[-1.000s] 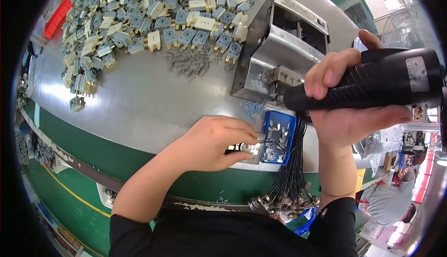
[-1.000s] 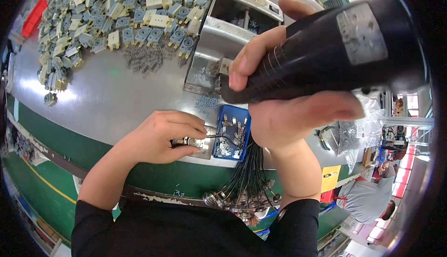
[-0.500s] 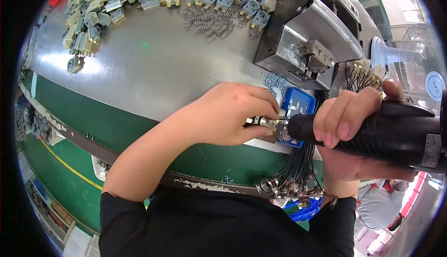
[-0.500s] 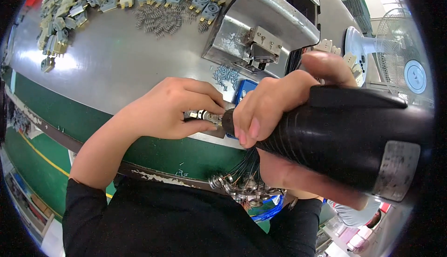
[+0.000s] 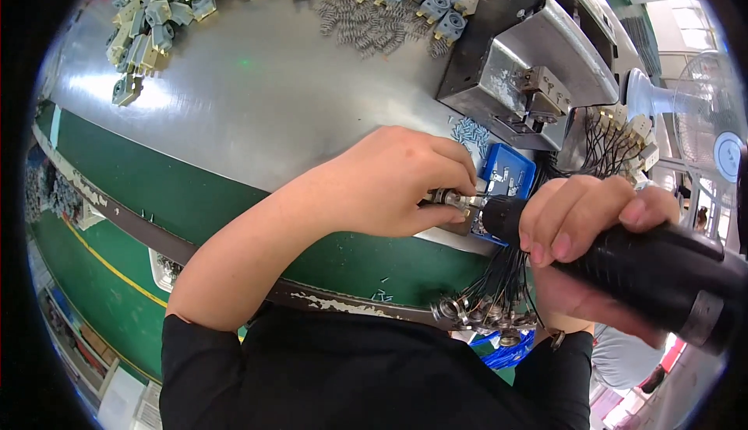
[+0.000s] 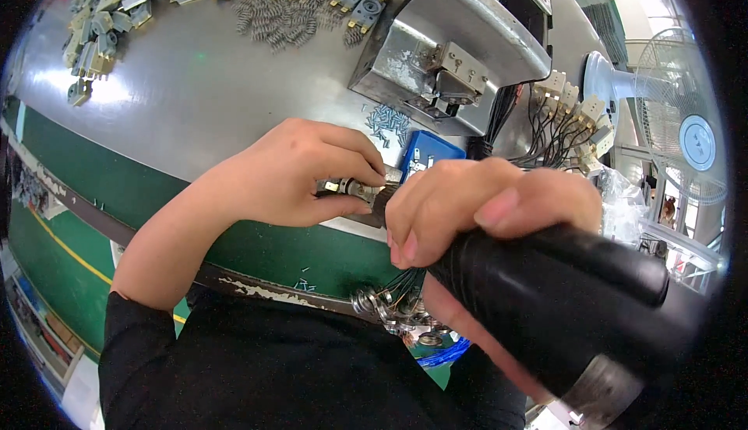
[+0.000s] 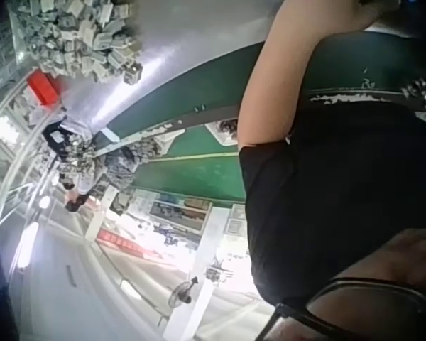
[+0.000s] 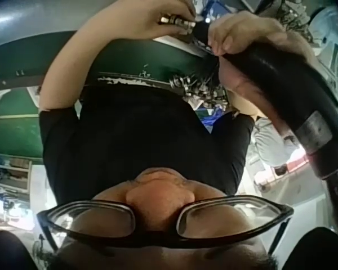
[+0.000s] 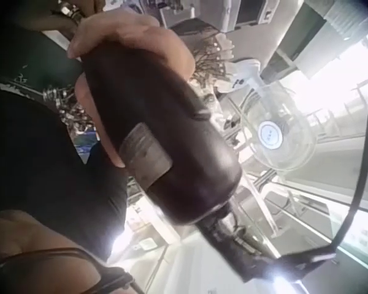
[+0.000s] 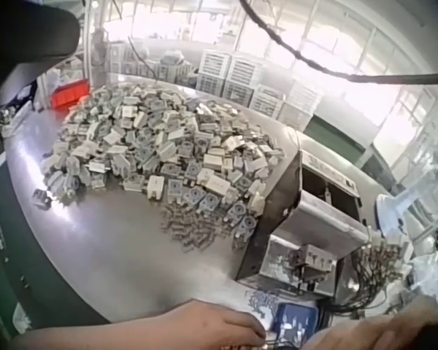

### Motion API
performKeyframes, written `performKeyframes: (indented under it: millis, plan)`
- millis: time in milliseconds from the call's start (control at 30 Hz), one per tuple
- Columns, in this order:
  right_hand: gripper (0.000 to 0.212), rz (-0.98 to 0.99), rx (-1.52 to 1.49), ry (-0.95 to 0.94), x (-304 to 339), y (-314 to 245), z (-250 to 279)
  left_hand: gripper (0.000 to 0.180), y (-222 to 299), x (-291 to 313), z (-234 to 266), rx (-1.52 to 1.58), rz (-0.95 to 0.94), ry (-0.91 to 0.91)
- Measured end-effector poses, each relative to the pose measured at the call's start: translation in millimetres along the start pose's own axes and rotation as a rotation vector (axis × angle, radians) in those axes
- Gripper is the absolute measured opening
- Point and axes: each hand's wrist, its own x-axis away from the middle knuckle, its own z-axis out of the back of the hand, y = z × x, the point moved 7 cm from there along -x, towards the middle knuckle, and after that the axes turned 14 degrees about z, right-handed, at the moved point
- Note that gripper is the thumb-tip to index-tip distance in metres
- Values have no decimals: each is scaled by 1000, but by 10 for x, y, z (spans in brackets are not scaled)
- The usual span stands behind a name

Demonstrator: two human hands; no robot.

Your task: Assemble small mechanical or electronic components on a production line using an electric screwdriver.

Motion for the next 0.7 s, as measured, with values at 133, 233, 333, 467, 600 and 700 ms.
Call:
performKeyframes:
  millis: [133, 233, 333, 467, 600, 700]
  plan:
    - [108, 0, -23, -31, -19, -16, -22, 28, 25, -10, 9, 8, -10, 6]
    - [105, 5, -43, -52, -8, -13, -32, 27, 26, -5, 5, 7, -36, 35]
    - [102, 15, -65, -72, 2, 4, -49, 27, 18, 0, 5, 5, -23, 22]
    - [99, 35, -92, -97, -5, 31, -76, 27, 18, 21, 24, -25, -28, 23]
    - [96, 74, -72, -117, -91, -48, -33, 26, 34, -24, 20, 4, -36, 12]
    - [116, 155, -150, -78, -349, -249, 133, 28, 56, -21, 31, 2, -50, 6]
